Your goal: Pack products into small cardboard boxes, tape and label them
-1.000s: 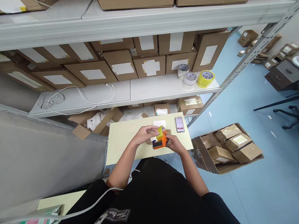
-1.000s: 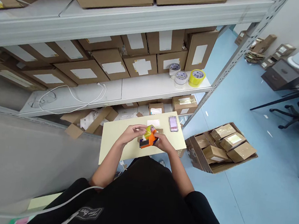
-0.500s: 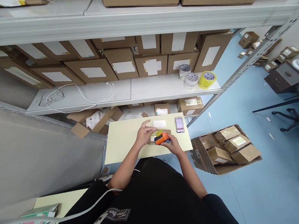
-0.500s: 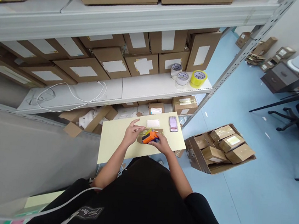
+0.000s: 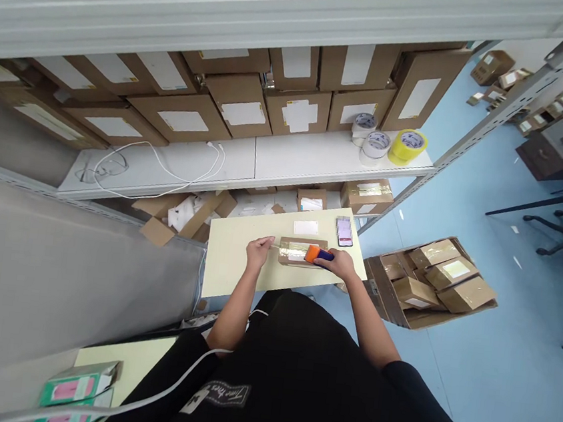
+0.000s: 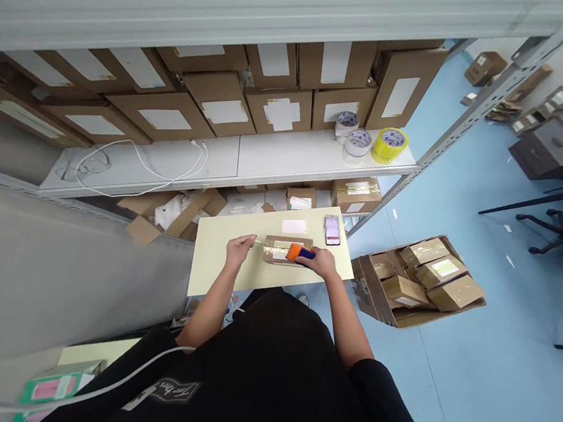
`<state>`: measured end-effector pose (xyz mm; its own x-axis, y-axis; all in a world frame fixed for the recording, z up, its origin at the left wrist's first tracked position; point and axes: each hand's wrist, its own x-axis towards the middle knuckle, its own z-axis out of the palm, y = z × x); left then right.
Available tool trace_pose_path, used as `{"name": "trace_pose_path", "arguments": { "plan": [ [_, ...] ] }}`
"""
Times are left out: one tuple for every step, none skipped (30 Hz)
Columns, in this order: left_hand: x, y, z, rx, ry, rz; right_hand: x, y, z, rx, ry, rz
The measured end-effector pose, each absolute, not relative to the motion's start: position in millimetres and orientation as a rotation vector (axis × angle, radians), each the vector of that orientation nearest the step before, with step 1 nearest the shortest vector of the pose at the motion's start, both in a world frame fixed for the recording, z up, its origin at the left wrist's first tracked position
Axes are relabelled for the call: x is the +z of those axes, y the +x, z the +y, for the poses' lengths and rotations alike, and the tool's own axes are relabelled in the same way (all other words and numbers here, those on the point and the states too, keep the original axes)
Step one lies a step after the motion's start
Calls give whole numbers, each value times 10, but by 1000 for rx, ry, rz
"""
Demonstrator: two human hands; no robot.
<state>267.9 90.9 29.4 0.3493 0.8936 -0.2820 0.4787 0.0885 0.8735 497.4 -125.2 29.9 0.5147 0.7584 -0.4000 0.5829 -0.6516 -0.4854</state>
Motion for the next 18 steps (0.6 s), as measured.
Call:
{"name": "trace_pose_path", "arguments": {
  "plan": [
    [149, 2655, 905, 487, 1467, 1327, 282, 4977, -1179, 884, -2507, -1133],
    [14, 2636, 899, 480, 1394, 1349, 266, 4978, -1107, 903, -2537, -1137],
    [-108, 2622, 893, 470, 1336, 1365, 250, 4978, -1040, 921, -2559, -1140],
    [-217, 2613, 889, 452, 1295, 1378, 235, 4978, -981, 934, -2577, -1143],
    [-312, 2609, 888, 434, 1269, 1389, 223, 4980, -933, 937, -2589, -1149],
    [-394, 2608, 890, 415, 1254, 1400, 214, 4982, -895, 935, -2599, -1157],
    [-466, 2612, 894, 399, 1246, 1411, 209, 4984, -866, 931, -2606, -1165],
    [-530, 2620, 899, 386, 1241, 1423, 208, 4985, -846, 927, -2612, -1175],
    [-589, 2631, 902, 375, 1236, 1432, 209, 4983, -831, 923, -2618, -1184],
    [-644, 2646, 904, 362, 1231, 1442, 214, 4977, -820, 922, -2627, -1189],
    [-696, 2665, 901, 347, 1227, 1452, 220, 4968, -812, 923, -2639, -1189],
    [-745, 2690, 895, 329, 1224, 1464, 226, 4955, -805, 926, -2652, -1188],
    [-792, 2718, 884, 309, 1224, 1475, 232, 4938, -798, 928, -2665, -1189],
    [-835, 2751, 869, 286, 1227, 1483, 238, 4920, -792, 929, -2676, -1192],
    [-875, 2786, 852, 262, 1234, 1489, 243, 4901, -784, 929, -2683, -1198],
    [-909, 2821, 835, 236, 1245, 1492, 248, 4885, -776, 926, -2689, -1203],
    [-937, 2853, 821, 211, 1262, 1490, 254, 4873, -765, 922, -2692, -1204],
    [-957, 2879, 812, 184, 1284, 1486, 261, 4866, -752, 922, -2696, -1201]
  ]
}}
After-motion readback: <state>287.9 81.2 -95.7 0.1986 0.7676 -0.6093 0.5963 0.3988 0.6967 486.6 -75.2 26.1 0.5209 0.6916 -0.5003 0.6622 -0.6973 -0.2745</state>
